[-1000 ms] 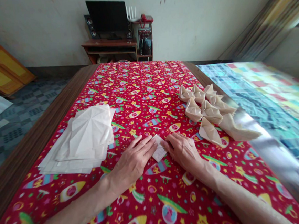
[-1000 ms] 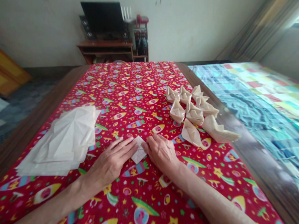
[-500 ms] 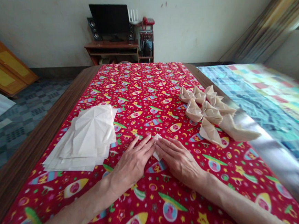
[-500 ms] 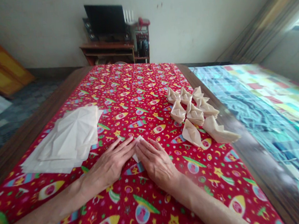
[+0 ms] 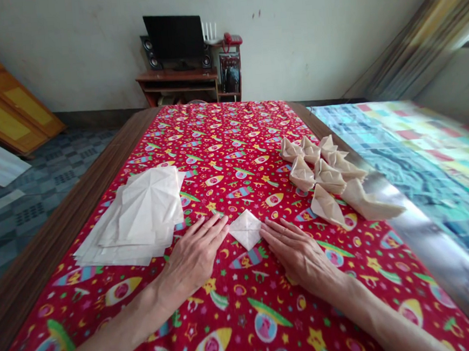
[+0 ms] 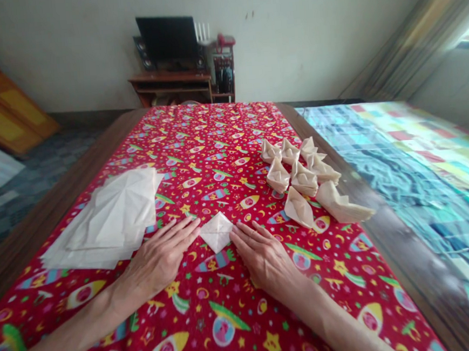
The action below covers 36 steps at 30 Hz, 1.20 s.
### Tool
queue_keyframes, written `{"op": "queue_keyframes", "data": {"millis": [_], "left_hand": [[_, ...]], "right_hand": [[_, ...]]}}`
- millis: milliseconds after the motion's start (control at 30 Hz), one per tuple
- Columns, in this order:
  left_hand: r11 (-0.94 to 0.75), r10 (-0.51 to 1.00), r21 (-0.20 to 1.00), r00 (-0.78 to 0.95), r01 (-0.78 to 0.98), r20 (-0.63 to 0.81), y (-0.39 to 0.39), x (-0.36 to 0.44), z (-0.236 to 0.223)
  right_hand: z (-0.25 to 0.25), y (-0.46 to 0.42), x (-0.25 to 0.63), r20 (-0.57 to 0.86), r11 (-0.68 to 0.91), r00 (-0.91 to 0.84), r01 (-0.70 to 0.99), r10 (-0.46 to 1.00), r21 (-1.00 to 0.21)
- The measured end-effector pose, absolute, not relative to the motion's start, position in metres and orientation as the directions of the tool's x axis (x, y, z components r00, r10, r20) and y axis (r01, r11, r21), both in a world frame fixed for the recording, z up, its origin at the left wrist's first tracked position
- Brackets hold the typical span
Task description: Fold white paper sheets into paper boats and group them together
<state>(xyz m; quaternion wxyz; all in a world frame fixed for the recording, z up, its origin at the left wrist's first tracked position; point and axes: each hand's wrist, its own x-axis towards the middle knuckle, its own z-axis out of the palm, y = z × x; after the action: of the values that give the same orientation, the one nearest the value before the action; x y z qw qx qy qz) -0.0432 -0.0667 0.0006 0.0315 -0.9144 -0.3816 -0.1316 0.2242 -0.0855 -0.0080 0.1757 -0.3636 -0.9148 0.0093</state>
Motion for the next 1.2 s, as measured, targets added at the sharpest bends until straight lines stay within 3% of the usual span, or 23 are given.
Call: {"op": "queue_keyframes", "data": {"millis": [167,400,567,767,867,967,1100,1200], "left_hand": [[-0.65,0.746,0.196,0.566,0.734,0.351,-0.054,-0.032,0.003],[-0.52,0.851,0.252,0.468,0.816,0.238,-0.032,-0.008,0.005],[-0.437,0.895,0.486,0.418,0.756,0.154,-0.025,-0.001,0.008],[-0.437,0.89,0.623,0.412,0.648,0.195,-0.027,0.007,0.022],[-0.493,0.864,0.664,0.405,0.562,0.3,-0.028,0.012,0.028],[-0.548,0.831,0.668,0.421,0.503,0.364,-0.03,0.014,0.032],[-0.665,0.746,0.556,0.425,0.499,0.512,-0.035,0.008,0.027],[-0.71,0.697,0.434,0.468,0.554,0.543,-0.036,-0.001,0.015]], "right_hand": [[-0.008,-0.082,0.219,0.389,0.718,-0.622,0.674,0.68,-0.176],[-0.002,-0.081,0.208,0.447,0.663,-0.541,0.727,0.712,-0.176],[0.008,-0.074,0.196,0.453,0.602,-0.49,0.787,0.745,-0.139],[0.023,-0.067,0.172,0.4,0.484,-0.417,0.872,0.816,-0.078],[0.023,-0.063,0.167,0.437,0.493,-0.364,0.839,0.823,-0.231],[0.019,-0.055,0.17,0.433,0.442,-0.214,0.716,0.876,-0.541],[0.013,-0.042,0.182,0.244,0.192,0.089,0.39,0.966,-0.901],[0.008,-0.039,0.187,0.094,0.073,0.123,0.163,0.988,-0.984]]}}
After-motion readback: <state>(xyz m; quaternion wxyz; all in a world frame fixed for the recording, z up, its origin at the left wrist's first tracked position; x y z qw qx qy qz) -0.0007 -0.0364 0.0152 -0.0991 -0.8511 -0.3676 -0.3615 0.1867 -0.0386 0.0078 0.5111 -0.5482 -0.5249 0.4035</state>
